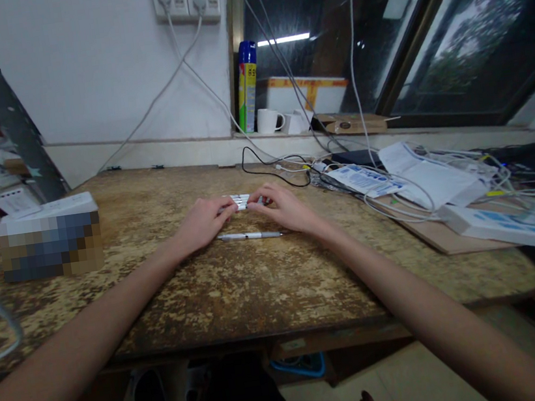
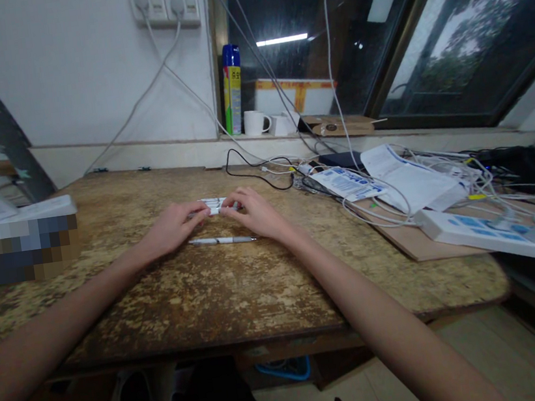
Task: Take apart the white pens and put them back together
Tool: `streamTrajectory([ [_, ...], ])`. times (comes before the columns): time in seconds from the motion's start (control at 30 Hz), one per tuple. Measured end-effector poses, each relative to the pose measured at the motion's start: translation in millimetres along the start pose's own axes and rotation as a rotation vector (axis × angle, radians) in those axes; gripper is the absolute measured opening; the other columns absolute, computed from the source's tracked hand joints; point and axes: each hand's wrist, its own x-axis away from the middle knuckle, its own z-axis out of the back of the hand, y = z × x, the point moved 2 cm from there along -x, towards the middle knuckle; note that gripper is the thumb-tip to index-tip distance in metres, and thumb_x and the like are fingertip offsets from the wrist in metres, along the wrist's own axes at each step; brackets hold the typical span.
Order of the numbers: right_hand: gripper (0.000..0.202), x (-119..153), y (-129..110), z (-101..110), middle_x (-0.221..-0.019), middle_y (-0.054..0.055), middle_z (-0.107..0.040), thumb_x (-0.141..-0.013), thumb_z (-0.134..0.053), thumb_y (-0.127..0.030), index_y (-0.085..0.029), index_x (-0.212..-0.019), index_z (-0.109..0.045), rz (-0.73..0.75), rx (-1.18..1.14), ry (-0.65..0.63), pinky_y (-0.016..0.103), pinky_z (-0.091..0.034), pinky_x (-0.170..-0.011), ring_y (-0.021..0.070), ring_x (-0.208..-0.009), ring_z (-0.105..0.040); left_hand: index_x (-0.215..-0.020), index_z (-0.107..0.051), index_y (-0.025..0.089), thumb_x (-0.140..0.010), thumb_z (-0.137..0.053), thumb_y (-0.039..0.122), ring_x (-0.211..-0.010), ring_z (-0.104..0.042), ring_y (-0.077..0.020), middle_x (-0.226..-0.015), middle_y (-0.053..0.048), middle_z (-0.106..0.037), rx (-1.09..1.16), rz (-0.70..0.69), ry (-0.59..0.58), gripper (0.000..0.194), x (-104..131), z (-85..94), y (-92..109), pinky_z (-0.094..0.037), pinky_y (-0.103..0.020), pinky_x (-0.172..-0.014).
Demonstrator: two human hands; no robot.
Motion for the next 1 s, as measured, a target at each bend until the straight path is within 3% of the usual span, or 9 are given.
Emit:
streamTrajectory([
  [0.1, 0.025, -0.5, -0.7, -1.4, -0.099, 0.009, -0.066, -0.105, -0.052, -0.034, -0.02, -0.094, -0.069, 0.007, 0.026, -0.008, 0.038, -0.045, -0.093, 0.0237, -0.1, -0.06, -0.097, -0.074, 0.018, -0.105, -0.045, 0.035, -0.079, -0.064, -0.0208, -0.092, -0.008, -0.076, 0.016, -0.013, -0.01, 0.035, -0.3, -1.3, 0.1, -0.042, -0.032, -0.075],
  [0.23, 0.017, 1.5, -3.6, -1.7, -0.105, 0.009, -0.066, -0.099, -0.063, -0.036, -0.019, -0.103, -0.068, 0.006, -0.025, 0.017, 0.036, -0.047, -0.089, 0.0227, -0.098, -0.06, -0.098, -0.074, 0.017, -0.105, -0.044, 0.036, -0.082, -0.064, -0.0212, -0.094, -0.008, -0.076, 0.026, -0.004, -0.008, 0.036, -1.1, -2.8, -1.8, -0.042, -0.032, -0.076],
  [0.4, 0.023, 2.8, -3.3, -4.3, -0.105, 0.01, -0.068, -0.105, -0.052, -0.035, -0.02, -0.098, -0.069, 0.004, -0.003, -0.037, 0.039, -0.045, -0.096, 0.0247, -0.104, -0.06, -0.101, -0.073, 0.018, -0.105, -0.044, 0.037, -0.082, -0.064, -0.0218, -0.094, -0.008, -0.076, 0.029, 0.015, -0.006, 0.036, -1.5, -4.1, -1.5, -0.042, -0.032, -0.076],
  [0.57, 0.015, 2.8, -4.1, -2.3, -0.108, 0.011, -0.068, -0.097, -0.066, -0.034, -0.021, -0.104, -0.068, -0.01, -0.026, 0.006, 0.039, -0.047, -0.092, 0.026, -0.102, -0.061, -0.094, -0.072, 0.018, -0.106, -0.042, 0.038, -0.076, -0.062, -0.0205, -0.083, -0.006, -0.072, 0.027, 0.025, -0.015, 0.038, -1.4, -4.3, 0.8, -0.04, -0.031, -0.071],
  [0.7, 0.024, 2.2, -7.4, -1.9, -0.106, 0.011, -0.07, -0.103, -0.055, -0.038, -0.021, -0.097, -0.07, -0.025, -0.015, -0.012, 0.042, -0.044, -0.095, 0.0267, -0.103, -0.061, -0.096, -0.071, 0.018, -0.105, -0.043, 0.039, -0.076, -0.062, -0.0204, -0.083, -0.005, -0.071, 0.047, 0.036, -0.007, 0.036, -1.6, -2.9, 2.2, -0.041, -0.031, -0.072],
  [0.87, 0.018, 1.6, -8.9, -1.6, -0.107, 0.01, -0.07, -0.096, -0.067, -0.036, -0.019, -0.104, -0.067, -0.013, -0.05, 0.022, 0.037, -0.045, -0.091, 0.0245, -0.101, -0.061, -0.088, -0.068, 0.018, -0.106, -0.042, 0.039, -0.072, -0.06, -0.0191, -0.08, -0.005, -0.069, 0.051, 0.024, -0.014, 0.038, -1.2, -2.8, 1.6, -0.039, -0.031, -0.069],
  [1.0, 0.028, 0.6, -5.4, -4.2, -0.101, 0.01, -0.071, -0.104, -0.052, -0.039, -0.02, -0.095, -0.069, -0.035, -0.049, -0.002, 0.039, -0.045, -0.091, 0.0243, -0.097, -0.062, -0.092, -0.069, 0.018, -0.106, -0.041, 0.04, -0.074, -0.06, -0.0194, -0.081, -0.005, -0.07, 0.06, 0.012, -0.004, 0.038, -1.3, -3.7, -0.1, -0.04, -0.031, -0.071],
])
